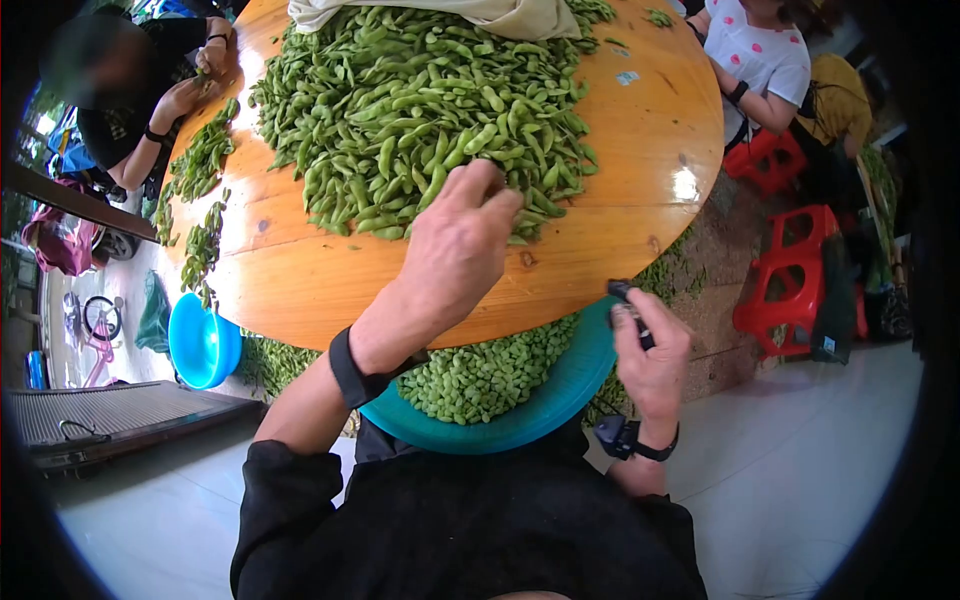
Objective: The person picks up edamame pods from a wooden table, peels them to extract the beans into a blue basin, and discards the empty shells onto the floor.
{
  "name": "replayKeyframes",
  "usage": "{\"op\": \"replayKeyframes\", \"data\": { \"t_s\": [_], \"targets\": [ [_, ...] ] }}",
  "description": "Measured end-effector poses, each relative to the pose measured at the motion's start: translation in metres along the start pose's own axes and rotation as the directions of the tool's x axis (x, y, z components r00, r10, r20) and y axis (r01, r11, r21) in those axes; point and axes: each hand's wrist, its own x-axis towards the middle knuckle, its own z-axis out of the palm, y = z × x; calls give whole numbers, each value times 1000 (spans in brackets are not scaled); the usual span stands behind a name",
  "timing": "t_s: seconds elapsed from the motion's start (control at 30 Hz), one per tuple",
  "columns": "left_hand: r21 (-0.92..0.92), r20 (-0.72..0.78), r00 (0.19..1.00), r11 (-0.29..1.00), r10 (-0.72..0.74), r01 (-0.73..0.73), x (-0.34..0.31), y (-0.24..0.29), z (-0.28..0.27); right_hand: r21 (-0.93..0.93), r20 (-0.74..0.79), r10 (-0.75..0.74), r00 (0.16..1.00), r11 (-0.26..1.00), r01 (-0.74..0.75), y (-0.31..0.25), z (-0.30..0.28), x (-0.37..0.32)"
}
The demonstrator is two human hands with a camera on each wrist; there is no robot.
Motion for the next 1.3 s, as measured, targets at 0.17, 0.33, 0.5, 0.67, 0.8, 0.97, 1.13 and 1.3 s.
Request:
{"op": "replayKeyframes", "data": {
  "t_s": [0.17,0.33,0.5,0.67,0.8,0.97,1.13,1.3],
  "targets": [
    [-686,467,736,325,-489,651,-26,10,-26,566,322,241,916,726,-390,-22,41,6],
    [-842,491,712,-64,-503,536,-56,26,-18,722,517,165,840,443,-531,-30,61,12],
    [-830,269,773,270,-574,489,-70,39,-6,719,528,143,837,451,-530,-33,60,12],
    [-833,256,796,293,-549,469,-75,45,-5,732,555,129,822,393,-556,-26,57,12],
    [-779,577,741,-505,-343,372,-71,32,-14,743,657,43,753,130,-656,-10,52,11],
    [-753,629,722,-456,-287,475,-70,35,-6,674,590,110,800,479,-563,-22,43,12],
    [-725,548,726,196,-415,660,-69,36,-11,375,321,-86,943,926,-43,-31,49,3],
    [-454,445,844,737,-299,500,-61,38,-29,304,310,-143,940,952,44,-28,46,5]
  ]
}}
